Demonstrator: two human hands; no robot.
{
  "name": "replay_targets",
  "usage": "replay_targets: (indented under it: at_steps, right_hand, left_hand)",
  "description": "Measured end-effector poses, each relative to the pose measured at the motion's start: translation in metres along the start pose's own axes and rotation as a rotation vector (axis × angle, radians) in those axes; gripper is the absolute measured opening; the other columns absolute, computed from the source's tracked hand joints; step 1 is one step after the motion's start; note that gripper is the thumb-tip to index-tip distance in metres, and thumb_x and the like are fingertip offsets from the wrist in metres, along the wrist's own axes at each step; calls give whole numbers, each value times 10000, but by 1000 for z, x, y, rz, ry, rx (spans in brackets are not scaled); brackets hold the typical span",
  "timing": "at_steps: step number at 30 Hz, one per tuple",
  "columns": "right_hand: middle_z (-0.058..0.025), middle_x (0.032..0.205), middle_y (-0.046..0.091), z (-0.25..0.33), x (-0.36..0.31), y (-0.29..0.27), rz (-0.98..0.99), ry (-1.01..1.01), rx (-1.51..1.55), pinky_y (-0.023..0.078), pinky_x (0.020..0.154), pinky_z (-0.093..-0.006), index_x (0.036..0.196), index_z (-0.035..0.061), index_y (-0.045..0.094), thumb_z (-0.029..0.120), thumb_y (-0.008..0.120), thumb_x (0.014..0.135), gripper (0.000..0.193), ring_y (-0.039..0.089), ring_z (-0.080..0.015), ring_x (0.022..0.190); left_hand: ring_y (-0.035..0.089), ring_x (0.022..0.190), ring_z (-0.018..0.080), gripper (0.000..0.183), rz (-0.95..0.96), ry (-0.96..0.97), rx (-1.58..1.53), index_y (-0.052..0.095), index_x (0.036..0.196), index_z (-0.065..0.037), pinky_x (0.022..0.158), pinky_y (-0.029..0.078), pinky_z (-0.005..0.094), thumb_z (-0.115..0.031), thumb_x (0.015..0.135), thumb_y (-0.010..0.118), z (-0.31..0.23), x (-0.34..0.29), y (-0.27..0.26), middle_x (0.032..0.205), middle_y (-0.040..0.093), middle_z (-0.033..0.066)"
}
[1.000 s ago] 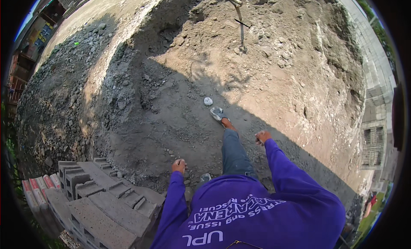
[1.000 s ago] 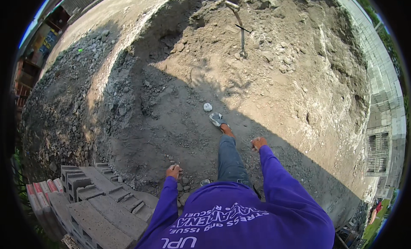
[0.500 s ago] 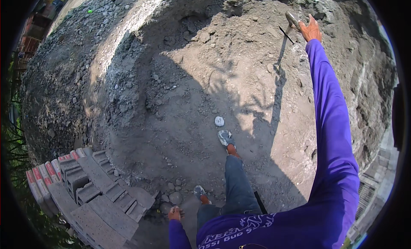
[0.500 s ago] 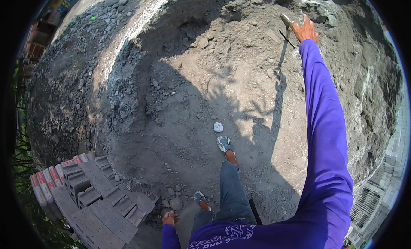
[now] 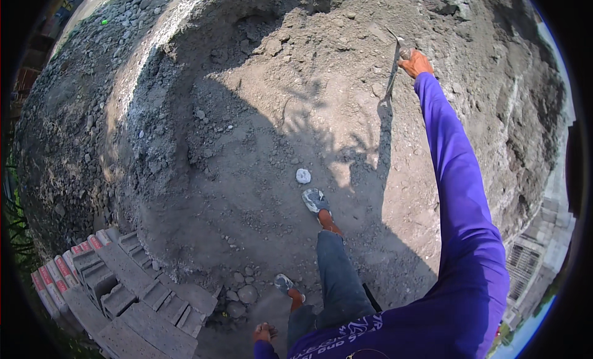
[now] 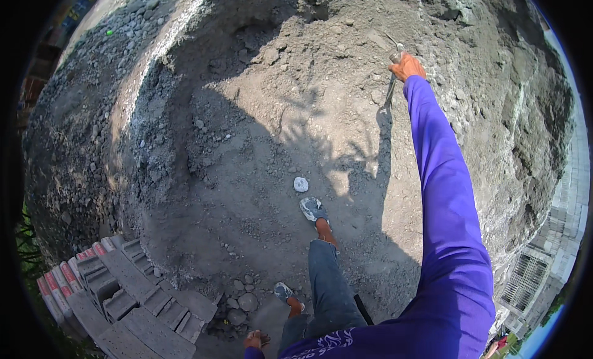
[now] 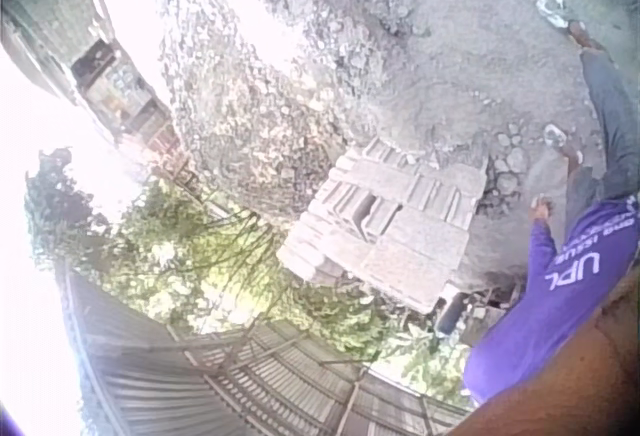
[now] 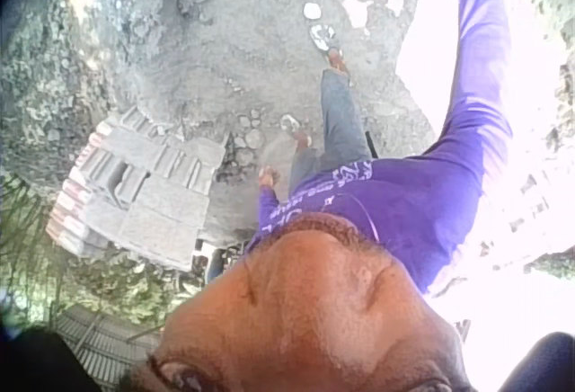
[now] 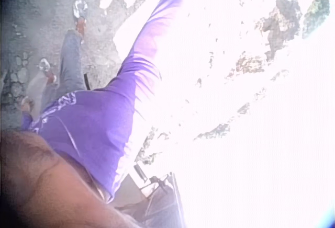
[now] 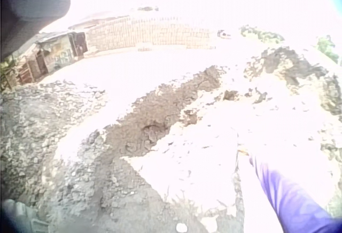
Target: The person uses a shovel to scoop and move sand from a large pile on a construction site. They repeatedly lift and deposit the sand, creating a smaller pile nearby. The person is wearing a purple long-sleeved shirt and grey shorts.
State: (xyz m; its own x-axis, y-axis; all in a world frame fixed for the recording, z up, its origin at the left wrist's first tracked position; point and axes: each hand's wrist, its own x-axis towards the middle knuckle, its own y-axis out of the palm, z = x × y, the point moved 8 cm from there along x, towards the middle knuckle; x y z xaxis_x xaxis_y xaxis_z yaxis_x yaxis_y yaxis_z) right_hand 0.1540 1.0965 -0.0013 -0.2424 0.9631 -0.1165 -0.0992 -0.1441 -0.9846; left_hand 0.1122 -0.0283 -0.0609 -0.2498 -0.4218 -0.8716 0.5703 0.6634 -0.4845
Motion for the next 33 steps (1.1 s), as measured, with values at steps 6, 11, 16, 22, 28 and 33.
replay_targets:
  at_steps: [6, 11, 16, 22, 28, 33]
  right_hand:
    - [-176, 1102, 710, -113, -260, 116, 332, 151, -76, 526, 904, -439, 1163, 204, 706, 345, 771, 687, 501, 663, -373, 1067]
    - [-116, 923, 737, -45, -314, -161, -121, -16, 171, 517, 777, -397, 1111, 169, 734, 409, 834, 707, 481, 692, -284, 859]
    - [10, 626, 545, -83, -579, -303, -294, 293, 1075, 386, 401, -246, 829, 82, 598, 444, 834, 784, 435, 492, -94, 431]
    - [7, 592, 528, -45, -870, -198, -192, 260, 1362, 380, 397, -251, 984, 67, 655, 330, 745, 903, 290, 497, -83, 437]
    - [11, 655, 525, 121, -1071, -87, 113, -269, 716, 402, 549, -273, 895, 66, 683, 338, 847, 798, 333, 480, -81, 610]
    - [-85, 665, 553, 188, -1282, 10, 322, -1088, 223, 480, 633, -433, 871, 112, 578, 212, 715, 681, 254, 624, -311, 672]
  left_hand:
    - [689, 728, 208, 271, 170, 391, -51, 590, 1076, -38, 562, 552, 362, -290, 982, 554, -81, 12, -7, 916, 695, 105]
    - [675, 737, 169, 283, 264, 754, 118, 632, 1136, -34, 588, 539, 304, -258, 970, 585, -131, 25, -29, 928, 702, 87]
    - [676, 768, 174, 359, 316, 760, -178, 599, 1236, -77, 593, 546, 337, -328, 986, 543, -97, 90, -93, 974, 705, 72]
    - [676, 717, 167, 354, 203, 715, -31, 617, 1178, -82, 557, 537, 342, -361, 968, 566, -2, 183, -164, 938, 702, 50]
    - [682, 819, 176, 384, 491, 710, -73, 616, 1201, -106, 642, 554, 352, -409, 972, 564, 85, 136, -154, 1027, 695, 59]
    - [670, 908, 282, 603, 780, 416, -220, 559, 1280, -70, 756, 552, 494, -581, 965, 498, 195, 132, -103, 1086, 657, 116]
